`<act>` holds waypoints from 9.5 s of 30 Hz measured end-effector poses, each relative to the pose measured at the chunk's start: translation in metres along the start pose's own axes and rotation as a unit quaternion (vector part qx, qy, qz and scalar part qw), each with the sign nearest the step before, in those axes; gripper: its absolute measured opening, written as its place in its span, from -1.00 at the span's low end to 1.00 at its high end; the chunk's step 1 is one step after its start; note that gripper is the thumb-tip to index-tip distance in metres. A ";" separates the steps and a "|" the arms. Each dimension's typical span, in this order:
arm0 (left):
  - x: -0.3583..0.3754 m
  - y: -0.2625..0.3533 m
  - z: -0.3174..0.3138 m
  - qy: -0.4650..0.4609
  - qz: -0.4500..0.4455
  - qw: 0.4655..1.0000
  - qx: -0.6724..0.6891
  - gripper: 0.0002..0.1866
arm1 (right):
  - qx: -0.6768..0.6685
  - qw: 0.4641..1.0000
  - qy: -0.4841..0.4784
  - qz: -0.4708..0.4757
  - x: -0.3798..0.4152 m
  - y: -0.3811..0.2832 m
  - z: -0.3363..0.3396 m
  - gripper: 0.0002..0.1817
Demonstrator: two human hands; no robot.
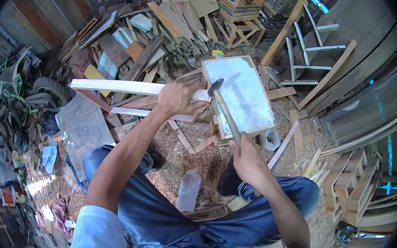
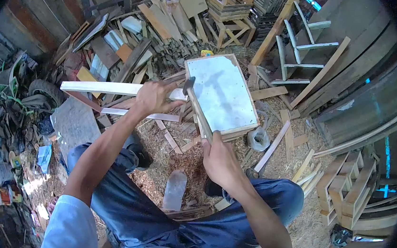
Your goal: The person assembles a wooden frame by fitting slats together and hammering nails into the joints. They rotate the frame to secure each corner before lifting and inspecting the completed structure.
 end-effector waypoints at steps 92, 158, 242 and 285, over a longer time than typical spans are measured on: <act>0.025 0.056 0.035 -0.077 0.056 0.967 0.238 -0.65 | -0.513 0.858 0.037 0.019 -0.109 0.004 -0.036 -0.80; -0.004 0.034 0.086 -0.153 0.237 0.884 0.373 -0.30 | -0.089 0.988 0.125 -0.031 -0.024 0.055 0.031 -0.59; -0.018 0.008 0.006 -0.064 0.080 0.995 -0.014 -0.46 | -0.498 0.842 -0.191 -0.079 -0.043 0.008 -0.016 -0.71; -0.021 0.003 0.008 -0.066 0.119 0.990 -0.046 -0.22 | -0.033 0.995 0.084 0.041 -0.019 -0.017 0.004 -0.70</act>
Point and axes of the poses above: each hand's wrist, its own x-axis away from the middle knuckle, its own z-axis out of the back of the hand, y = z × x, the point moved 1 cm from there along -x, towards the middle knuckle, and after that the axes turned 13 degrees about x, right-handed, at the moved point
